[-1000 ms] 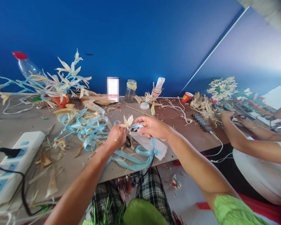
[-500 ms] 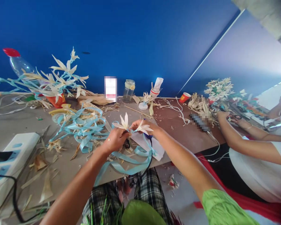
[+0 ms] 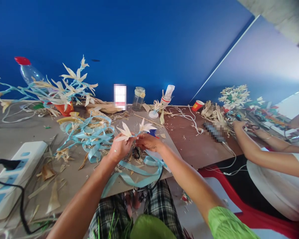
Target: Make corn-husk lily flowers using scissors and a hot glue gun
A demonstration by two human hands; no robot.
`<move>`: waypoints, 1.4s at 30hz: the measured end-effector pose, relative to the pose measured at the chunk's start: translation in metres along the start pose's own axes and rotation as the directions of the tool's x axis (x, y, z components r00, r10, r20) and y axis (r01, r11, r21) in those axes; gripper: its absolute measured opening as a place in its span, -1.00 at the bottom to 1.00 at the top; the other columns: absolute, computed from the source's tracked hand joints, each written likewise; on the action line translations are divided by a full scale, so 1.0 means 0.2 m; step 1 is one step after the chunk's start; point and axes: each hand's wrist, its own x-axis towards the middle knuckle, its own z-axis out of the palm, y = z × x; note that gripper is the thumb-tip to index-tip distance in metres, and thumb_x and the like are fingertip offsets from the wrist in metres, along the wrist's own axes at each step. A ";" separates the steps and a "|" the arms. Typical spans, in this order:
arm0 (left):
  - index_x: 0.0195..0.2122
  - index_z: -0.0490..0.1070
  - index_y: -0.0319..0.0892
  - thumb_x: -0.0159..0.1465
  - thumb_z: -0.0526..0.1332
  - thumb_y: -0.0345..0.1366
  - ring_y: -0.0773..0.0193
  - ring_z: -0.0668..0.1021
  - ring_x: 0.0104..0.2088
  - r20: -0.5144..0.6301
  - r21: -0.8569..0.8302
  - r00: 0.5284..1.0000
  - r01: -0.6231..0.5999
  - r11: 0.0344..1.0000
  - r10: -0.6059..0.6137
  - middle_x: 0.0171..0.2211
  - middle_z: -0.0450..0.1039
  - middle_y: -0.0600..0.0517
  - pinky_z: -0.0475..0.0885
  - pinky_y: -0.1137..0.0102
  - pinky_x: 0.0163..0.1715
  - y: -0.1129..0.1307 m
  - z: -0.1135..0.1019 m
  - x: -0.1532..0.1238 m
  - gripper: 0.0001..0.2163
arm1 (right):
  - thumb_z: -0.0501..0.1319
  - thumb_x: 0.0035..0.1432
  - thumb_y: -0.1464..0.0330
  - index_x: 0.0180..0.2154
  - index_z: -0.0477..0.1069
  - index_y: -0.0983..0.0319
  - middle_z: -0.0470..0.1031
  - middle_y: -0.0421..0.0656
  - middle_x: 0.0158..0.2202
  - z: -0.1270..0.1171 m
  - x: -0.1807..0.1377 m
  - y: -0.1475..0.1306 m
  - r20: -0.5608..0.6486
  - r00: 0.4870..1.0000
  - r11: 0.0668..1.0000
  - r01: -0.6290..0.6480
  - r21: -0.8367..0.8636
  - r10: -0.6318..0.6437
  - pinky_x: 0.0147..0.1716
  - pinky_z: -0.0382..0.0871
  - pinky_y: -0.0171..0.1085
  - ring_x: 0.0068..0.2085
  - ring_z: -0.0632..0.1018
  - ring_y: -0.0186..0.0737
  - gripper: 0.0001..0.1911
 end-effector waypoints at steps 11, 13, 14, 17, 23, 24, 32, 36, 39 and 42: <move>-0.33 0.46 -0.25 0.12 0.16 -0.24 0.28 0.48 -0.44 0.014 -0.269 0.975 0.219 0.938 -0.224 -0.45 0.48 0.00 0.34 0.42 -0.39 0.02 0.04 -0.01 -0.80 | 0.29 -0.14 0.25 -0.60 0.24 0.25 0.19 -0.36 -0.72 0.04 0.00 -0.01 -0.055 0.998 0.999 -0.030 -0.044 0.028 -0.72 -0.16 -0.43 -0.70 0.08 -0.54 -0.72; -0.36 0.43 -0.24 0.10 0.18 -0.24 0.31 0.44 -0.50 0.023 -0.391 0.960 0.264 0.882 -0.277 -0.51 0.44 0.04 0.32 0.44 -0.46 0.02 0.04 -0.01 -0.83 | 0.29 -0.12 0.23 -0.59 0.24 0.25 0.21 -0.35 -0.71 0.05 0.02 0.00 -0.066 0.997 0.999 -0.048 -0.023 0.047 -0.72 -0.17 -0.42 -0.70 0.08 -0.53 -0.71; -0.39 0.42 -0.23 0.09 0.19 -0.23 0.34 0.41 -0.56 0.040 -0.447 0.950 0.293 0.845 -0.309 -0.58 0.39 0.07 0.29 0.45 -0.53 0.02 0.04 0.00 -0.84 | 0.28 -0.11 0.22 -0.59 0.25 0.25 0.20 -0.35 -0.71 0.05 0.02 -0.01 -0.066 0.997 0.998 -0.049 -0.026 0.047 -0.71 -0.17 -0.41 -0.70 0.08 -0.52 -0.71; -0.42 0.37 -0.20 0.08 0.20 -0.23 0.41 0.27 -0.69 0.113 -0.591 0.923 0.360 0.722 -0.368 -0.73 0.20 0.18 0.17 0.48 -0.66 0.03 0.02 0.01 -0.86 | 0.29 -0.12 0.23 -0.59 0.31 0.26 0.21 -0.34 -0.70 0.05 0.00 -0.03 -0.120 0.991 0.995 0.045 -0.094 -0.056 -0.66 -0.04 -0.40 -0.65 0.15 -0.48 -0.74; -0.62 0.31 -0.23 0.04 0.27 -0.20 0.45 0.26 -0.68 0.221 -0.637 0.920 0.387 0.666 -0.324 -0.72 0.26 0.13 0.15 0.50 -0.64 0.04 0.00 0.03 -0.77 | 0.31 -0.18 0.29 -0.33 0.44 0.25 0.46 -0.24 -0.44 0.11 -0.10 -0.09 -0.390 0.861 0.897 0.412 0.160 -0.326 -0.36 0.26 -0.34 -0.40 0.42 -0.35 -0.71; -0.62 0.32 -0.23 0.04 0.27 -0.19 0.45 0.27 -0.67 0.229 -0.640 0.922 0.385 0.665 -0.314 -0.72 0.27 0.12 0.16 0.50 -0.63 0.04 0.00 0.03 -0.75 | 0.31 -0.18 0.28 -0.34 0.44 0.26 0.45 -0.23 -0.45 0.13 -0.11 -0.10 -0.407 0.853 0.890 0.422 0.171 -0.326 -0.38 0.26 -0.34 -0.42 0.42 -0.36 -0.72; -0.48 0.42 -0.24 0.11 0.23 -0.16 0.35 0.43 -0.52 0.261 -0.703 0.918 0.392 0.593 -0.298 -0.59 0.43 0.04 0.32 0.43 -0.41 0.02 0.00 0.02 -0.78 | 0.30 -0.18 0.20 -0.49 0.38 0.26 0.36 -0.27 -0.56 0.17 -0.05 -0.07 -0.526 0.778 0.878 0.466 0.113 -0.344 -0.46 0.24 -0.36 -0.53 0.35 -0.40 -0.74; -0.46 0.42 -0.25 0.14 0.20 -0.18 0.32 0.46 -0.46 0.316 -0.686 0.910 0.415 0.598 -0.268 -0.54 0.46 0.02 0.34 0.41 -0.33 0.01 0.00 0.03 -0.79 | 0.27 -0.12 0.21 -0.53 0.35 0.26 0.32 -0.28 -0.57 0.14 -0.04 -0.05 -0.511 0.772 0.882 0.468 0.058 -0.376 -0.47 0.20 -0.37 -0.54 0.32 -0.42 -0.76; -0.48 0.42 -0.26 0.10 0.23 -0.18 0.32 0.45 -0.47 0.363 -0.653 0.895 0.444 0.614 -0.260 -0.52 0.46 0.01 0.35 0.40 -0.35 0.02 -0.01 0.05 -0.78 | 0.25 -0.09 0.22 -0.50 0.35 0.25 0.33 -0.28 -0.54 0.13 -0.03 -0.04 -0.492 0.783 0.882 0.468 0.064 -0.380 -0.47 0.20 -0.36 -0.53 0.33 -0.41 -0.77; -0.37 0.43 -0.27 0.04 0.28 -0.18 0.35 0.42 -0.50 0.362 -0.658 0.883 0.468 0.590 -0.298 -0.54 0.43 0.04 0.33 0.42 -0.40 0.03 -0.02 0.07 -0.76 | 0.23 -0.06 0.21 -0.51 0.31 0.25 0.31 -0.29 -0.57 0.13 -0.03 -0.02 -0.502 0.772 0.882 0.470 0.038 -0.390 -0.47 0.22 -0.36 -0.52 0.35 -0.40 -0.76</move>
